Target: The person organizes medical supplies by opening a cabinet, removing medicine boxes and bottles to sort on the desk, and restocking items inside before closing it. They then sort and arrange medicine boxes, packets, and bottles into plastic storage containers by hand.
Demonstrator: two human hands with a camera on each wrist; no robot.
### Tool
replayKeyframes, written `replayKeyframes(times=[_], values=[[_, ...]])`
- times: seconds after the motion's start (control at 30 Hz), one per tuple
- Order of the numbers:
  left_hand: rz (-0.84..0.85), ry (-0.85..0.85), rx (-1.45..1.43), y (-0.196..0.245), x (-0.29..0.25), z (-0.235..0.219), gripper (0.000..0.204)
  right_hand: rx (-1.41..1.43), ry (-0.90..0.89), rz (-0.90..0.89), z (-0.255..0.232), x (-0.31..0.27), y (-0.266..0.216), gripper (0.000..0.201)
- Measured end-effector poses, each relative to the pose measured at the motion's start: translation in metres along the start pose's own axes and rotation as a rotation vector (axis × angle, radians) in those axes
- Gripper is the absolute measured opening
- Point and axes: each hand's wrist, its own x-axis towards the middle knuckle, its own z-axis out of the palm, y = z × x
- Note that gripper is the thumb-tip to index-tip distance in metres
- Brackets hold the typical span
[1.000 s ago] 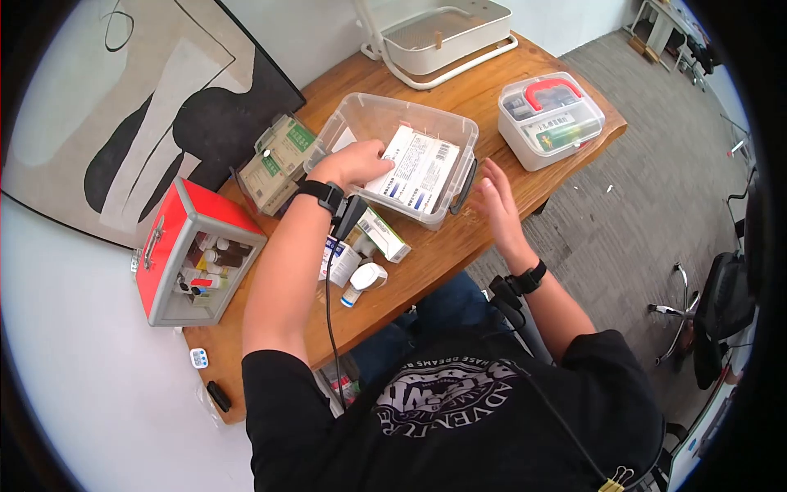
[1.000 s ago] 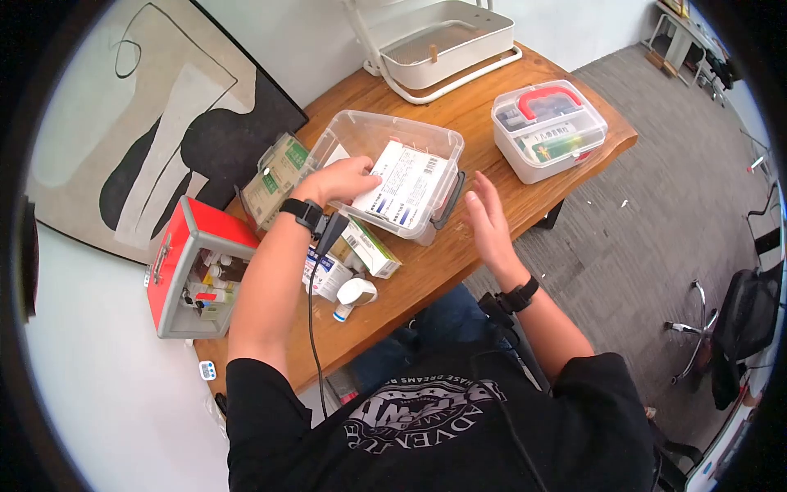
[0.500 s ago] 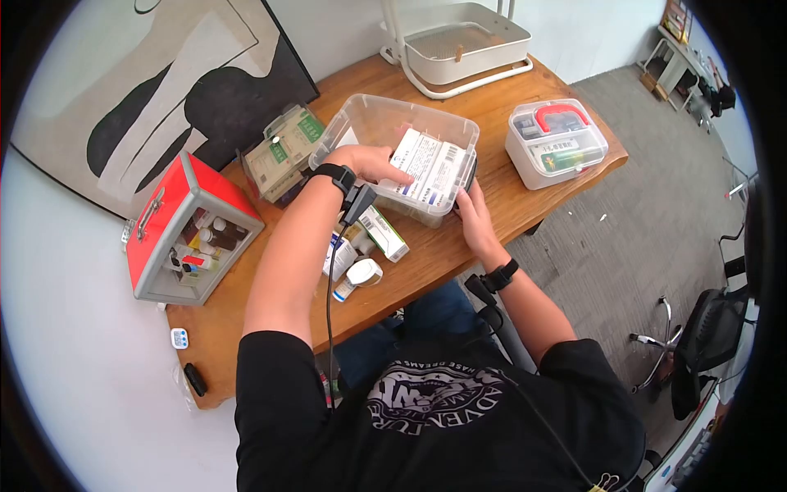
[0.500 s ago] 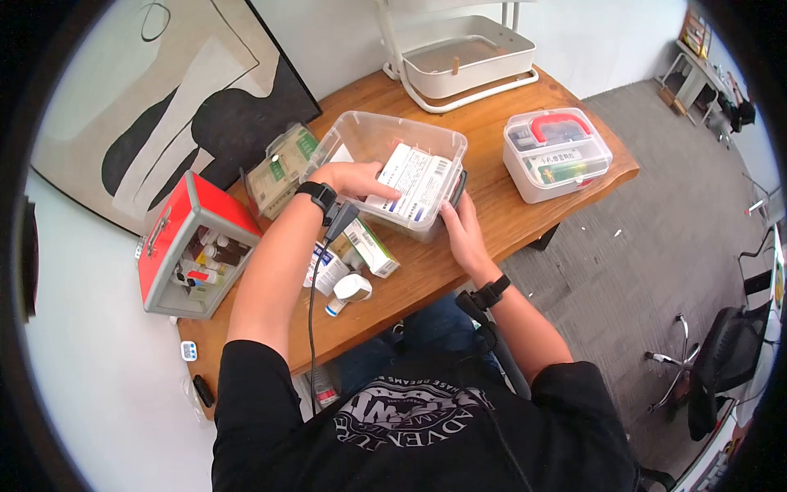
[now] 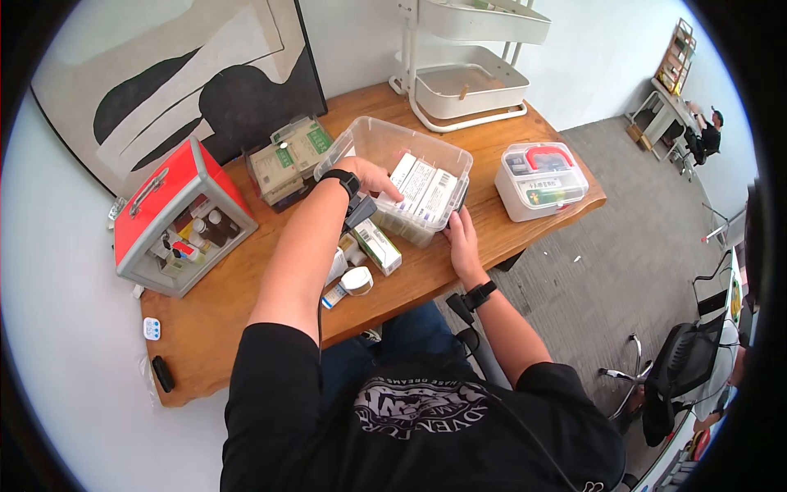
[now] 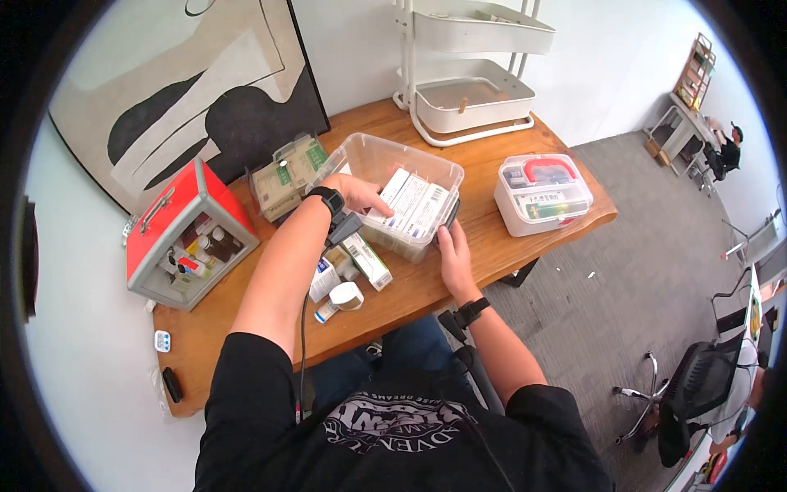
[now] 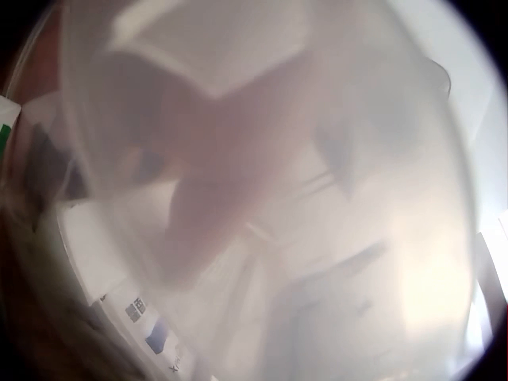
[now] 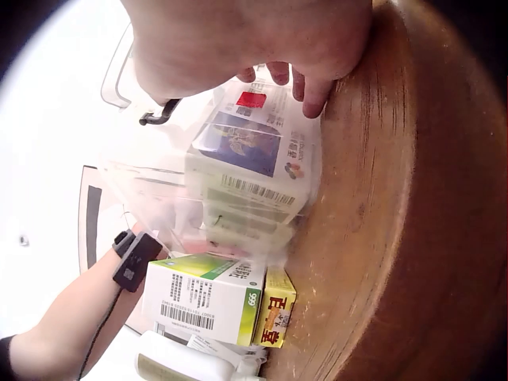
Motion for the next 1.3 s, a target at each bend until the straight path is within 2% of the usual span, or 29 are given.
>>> replayKeyframes(times=[0.07,0.1,0.13,0.2,0.23,0.33,0.37,0.6,0.63,0.67,0.73,0.8,0.87,0.9,0.97,1.03,1.07,1.1,1.13,1.17,1.2,1.27,1.3], values=[[0.035,-0.016,-0.068,-0.018,0.025,-0.011,0.064,-0.046,-0.019,0.025,-0.006,0.002,0.006,0.050],[0.084,0.075,-0.113,-0.029,0.038,-0.014,0.048,-0.012,-0.001,0.017,-0.001,0.000,0.000,0.049],[0.094,0.110,-0.114,-0.019,0.015,-0.007,0.054,-0.011,0.006,0.007,0.001,-0.001,-0.004,0.049],[0.136,0.017,-0.184,-0.017,0.007,-0.002,0.052,-0.083,-0.004,0.021,0.002,-0.004,-0.007,0.048],[0.126,0.053,-0.161,-0.007,-0.010,0.007,0.055,-0.094,-0.001,0.015,0.003,-0.004,-0.006,0.046],[0.140,-0.018,-0.115,-0.025,0.021,-0.004,0.063,-0.134,-0.028,0.004,0.003,-0.004,-0.008,0.049],[0.173,-0.112,-0.131,-0.028,0.025,-0.007,0.070,-0.133,-0.030,-0.002,0.002,-0.005,-0.007,0.049],[0.193,-0.177,-0.072,-0.021,0.021,-0.001,0.075,-0.169,0.010,-0.041,-0.002,-0.004,0.009,0.047],[0.201,-0.155,-0.068,-0.021,0.017,0.002,0.084,-0.134,0.030,-0.043,-0.001,-0.004,0.009,0.045],[0.201,-0.155,-0.079,-0.019,0.013,0.005,0.084,-0.138,0.024,-0.035,0.000,-0.005,0.008,0.045],[0.163,-0.046,0.038,-0.006,-0.004,0.013,0.087,-0.092,0.030,-0.027,0.003,-0.005,0.003,0.047],[0.177,-0.033,0.056,0.000,-0.014,0.021,0.095,-0.088,0.028,-0.037,-0.001,-0.002,0.011,0.049],[0.246,0.265,0.228,-0.006,-0.002,0.025,0.091,-0.085,0.023,-0.045,-0.008,0.000,0.017,0.050],[0.246,0.270,0.221,-0.001,-0.011,0.029,0.091,-0.102,0.040,-0.028,-0.009,0.001,0.018,0.050],[0.314,0.776,0.503,0.015,-0.048,0.039,0.084,-0.112,0.053,0.005,-0.007,0.001,0.020,0.051],[0.564,0.999,0.425,0.006,-0.074,0.045,0.068,-0.071,0.038,-0.027,-0.007,0.001,0.018,0.051],[0.695,0.958,0.244,0.002,-0.098,0.050,0.049,-0.088,0.016,-0.050,-0.013,0.003,0.023,0.051],[0.725,0.990,0.190,-0.002,-0.133,0.064,0.038,-0.094,0.025,-0.023,-0.008,0.000,0.014,0.049],[0.796,1.060,0.108,-0.018,-0.147,0.073,0.032,-0.073,0.034,-0.024,-0.007,0.000,0.014,0.047],[0.795,1.067,0.043,-0.034,-0.164,0.082,0.027,-0.082,0.027,-0.013,-0.004,-0.002,0.008,0.047],[0.746,1.114,0.037,-0.056,-0.172,0.089,0.024,-0.074,0.032,-0.004,-0.003,-0.003,0.007,0.047],[0.500,1.119,0.126,-0.096,-0.188,0.103,0.031,-0.092,0.039,-0.008,-0.005,-0.002,0.010,0.047],[0.478,1.107,0.139,-0.120,-0.188,0.110,0.031,-0.097,0.046,-0.004,-0.008,-0.001,0.014,0.048]])
